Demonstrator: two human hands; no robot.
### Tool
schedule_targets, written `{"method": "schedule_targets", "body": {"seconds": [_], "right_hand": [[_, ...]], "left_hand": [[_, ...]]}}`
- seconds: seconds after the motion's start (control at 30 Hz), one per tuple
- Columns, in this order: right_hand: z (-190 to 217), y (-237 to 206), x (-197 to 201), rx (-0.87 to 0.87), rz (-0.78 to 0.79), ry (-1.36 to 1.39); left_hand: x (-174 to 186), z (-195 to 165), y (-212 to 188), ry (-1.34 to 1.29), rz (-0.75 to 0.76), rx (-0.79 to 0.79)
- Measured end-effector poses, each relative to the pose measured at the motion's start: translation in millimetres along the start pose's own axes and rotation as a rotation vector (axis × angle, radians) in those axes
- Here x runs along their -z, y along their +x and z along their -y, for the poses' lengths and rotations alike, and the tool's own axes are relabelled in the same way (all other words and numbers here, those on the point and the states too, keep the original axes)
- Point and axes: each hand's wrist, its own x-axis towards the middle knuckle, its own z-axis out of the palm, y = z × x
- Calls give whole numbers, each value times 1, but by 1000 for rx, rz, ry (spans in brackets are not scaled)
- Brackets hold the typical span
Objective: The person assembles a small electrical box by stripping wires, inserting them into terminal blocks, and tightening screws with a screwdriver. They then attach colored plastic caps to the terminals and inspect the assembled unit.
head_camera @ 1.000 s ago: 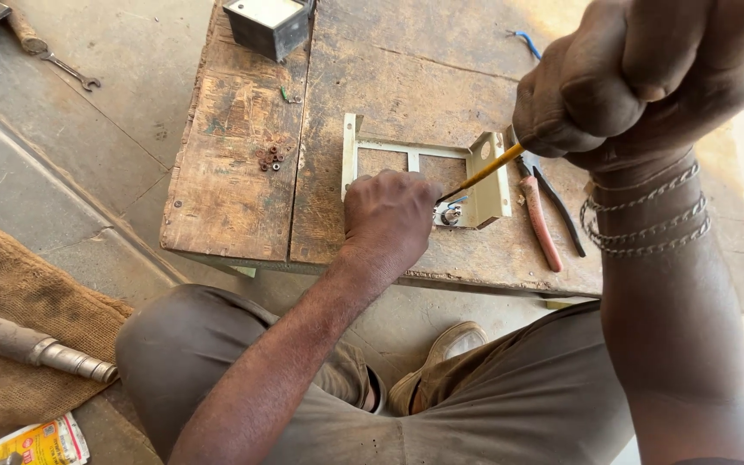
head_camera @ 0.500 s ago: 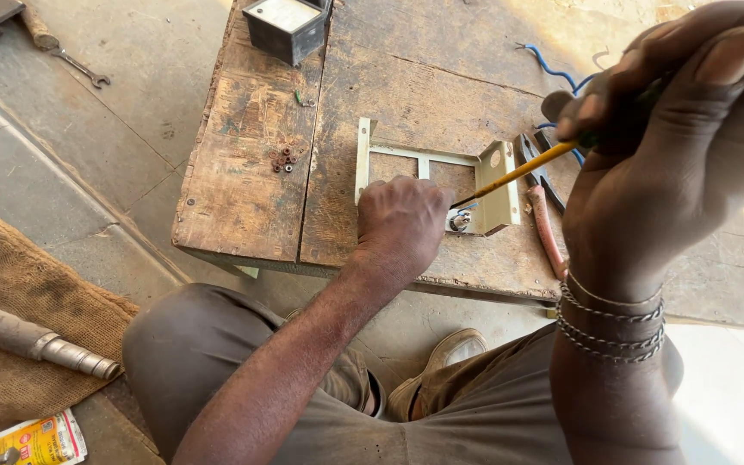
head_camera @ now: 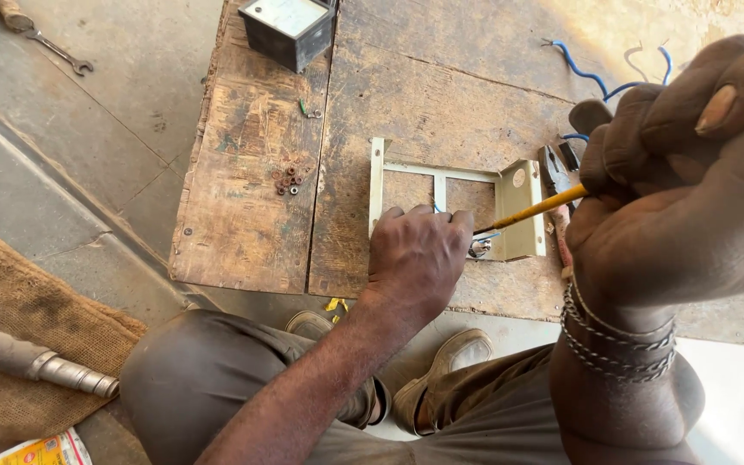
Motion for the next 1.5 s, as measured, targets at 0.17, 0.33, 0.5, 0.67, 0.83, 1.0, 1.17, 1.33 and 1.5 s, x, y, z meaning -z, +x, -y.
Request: {"method": "schedule_targets", "body": {"seconds": [0.17, 0.33, 0.5, 0.67, 0.83, 1.0, 1.17, 1.33, 1.5], "right_hand": [[18, 13, 1, -153, 235, 273], [17, 58, 23, -316, 804, 833], [15, 54, 33, -277, 1011, 1031], [77, -18, 27, -110, 350, 233], [133, -42, 23, -67, 344, -307], [150, -49, 34, -99, 512, -518], [158, -42, 39, -123, 651, -553], [160, -52, 37, 29, 504, -528], [168, -65, 61, 122, 472, -508]], "left_hand": [[15, 19, -13, -51, -82, -31], [26, 6, -42, -43, -77, -63], [29, -17, -71, -7, -64, -72], [29, -27, -90, 21, -116, -89], [30, -24, -98, 7, -89, -59], [30, -27, -107, 29, -70, -55], [31, -35, -119, 54, -56, -67], [37, -43, -118, 8, -86, -74], [43, -60, -101, 90, 199, -69]]}}
